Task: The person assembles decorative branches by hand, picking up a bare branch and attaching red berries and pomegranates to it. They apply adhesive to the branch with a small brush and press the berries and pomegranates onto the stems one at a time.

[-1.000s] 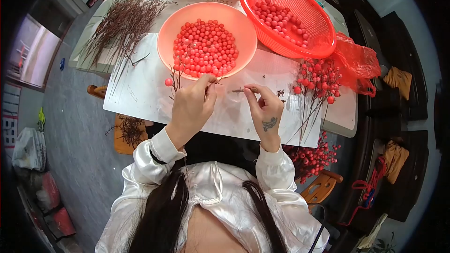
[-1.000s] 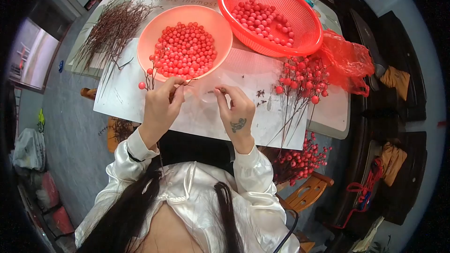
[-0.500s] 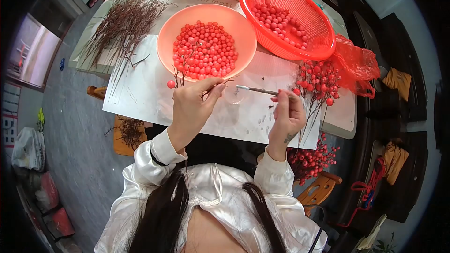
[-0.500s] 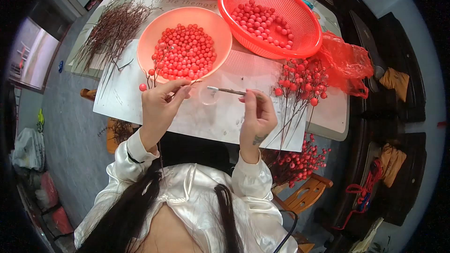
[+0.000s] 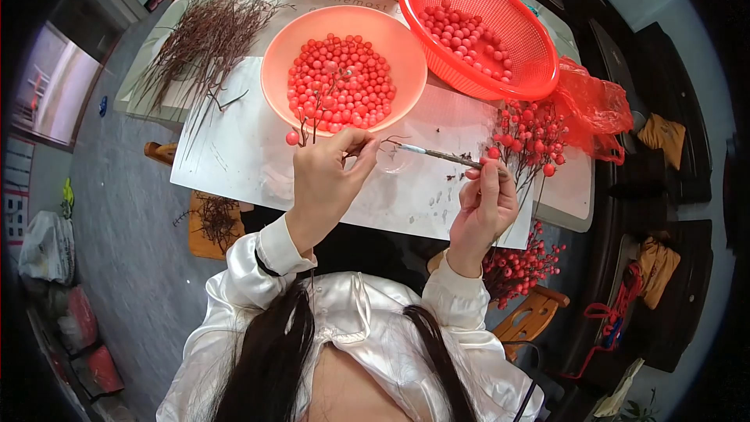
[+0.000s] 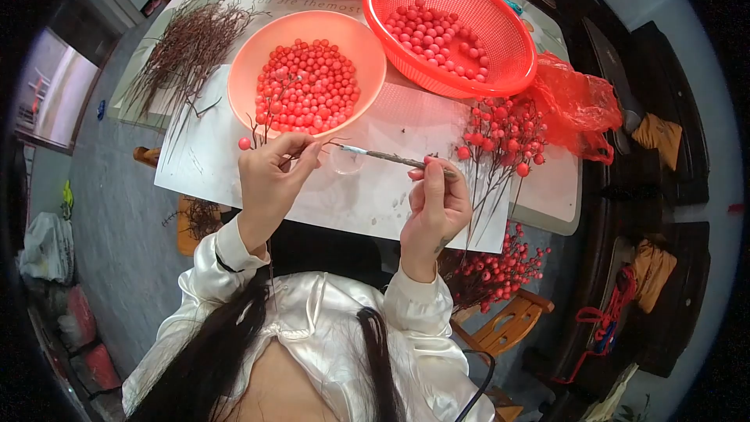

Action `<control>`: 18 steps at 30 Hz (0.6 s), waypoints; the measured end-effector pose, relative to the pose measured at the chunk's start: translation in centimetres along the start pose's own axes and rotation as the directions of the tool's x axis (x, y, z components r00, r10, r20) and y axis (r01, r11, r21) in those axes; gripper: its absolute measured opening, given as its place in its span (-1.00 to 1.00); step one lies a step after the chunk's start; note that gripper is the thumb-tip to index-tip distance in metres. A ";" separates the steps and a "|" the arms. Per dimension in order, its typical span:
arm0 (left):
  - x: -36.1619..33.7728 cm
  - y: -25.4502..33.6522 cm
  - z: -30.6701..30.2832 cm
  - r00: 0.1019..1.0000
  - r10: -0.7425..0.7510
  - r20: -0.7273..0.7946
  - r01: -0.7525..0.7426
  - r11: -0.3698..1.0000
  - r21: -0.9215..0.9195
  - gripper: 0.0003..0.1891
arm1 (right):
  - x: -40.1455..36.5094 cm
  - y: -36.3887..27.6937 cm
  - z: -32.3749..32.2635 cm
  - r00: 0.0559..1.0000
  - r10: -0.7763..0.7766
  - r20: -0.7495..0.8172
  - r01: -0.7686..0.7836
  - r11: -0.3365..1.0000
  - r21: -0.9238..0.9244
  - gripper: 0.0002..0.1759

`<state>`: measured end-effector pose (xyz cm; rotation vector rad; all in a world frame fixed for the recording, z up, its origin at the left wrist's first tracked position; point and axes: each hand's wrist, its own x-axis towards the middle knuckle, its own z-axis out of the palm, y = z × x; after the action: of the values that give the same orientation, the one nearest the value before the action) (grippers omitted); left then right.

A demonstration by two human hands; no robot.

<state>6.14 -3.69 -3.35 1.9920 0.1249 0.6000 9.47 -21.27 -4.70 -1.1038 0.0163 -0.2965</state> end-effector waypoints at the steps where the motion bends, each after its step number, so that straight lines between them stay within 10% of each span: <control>1: -0.1 -0.3 0.2 1.000 0.003 -0.011 -0.003 1.000 -0.010 -0.91 | -0.1 -0.2 0.0 1.000 -0.001 -0.006 0.001 1.000 0.012 -0.84; 18: 0.0 -0.4 -0.2 0.998 -0.057 -0.018 0.056 0.997 -0.050 -0.89 | -0.2 -0.2 0.3 0.998 -0.037 0.052 0.045 0.983 -0.180 -0.84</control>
<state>6.15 -3.30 -3.65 1.9285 0.1762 0.5814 9.31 -21.10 -4.39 -1.2931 -0.0234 -0.3094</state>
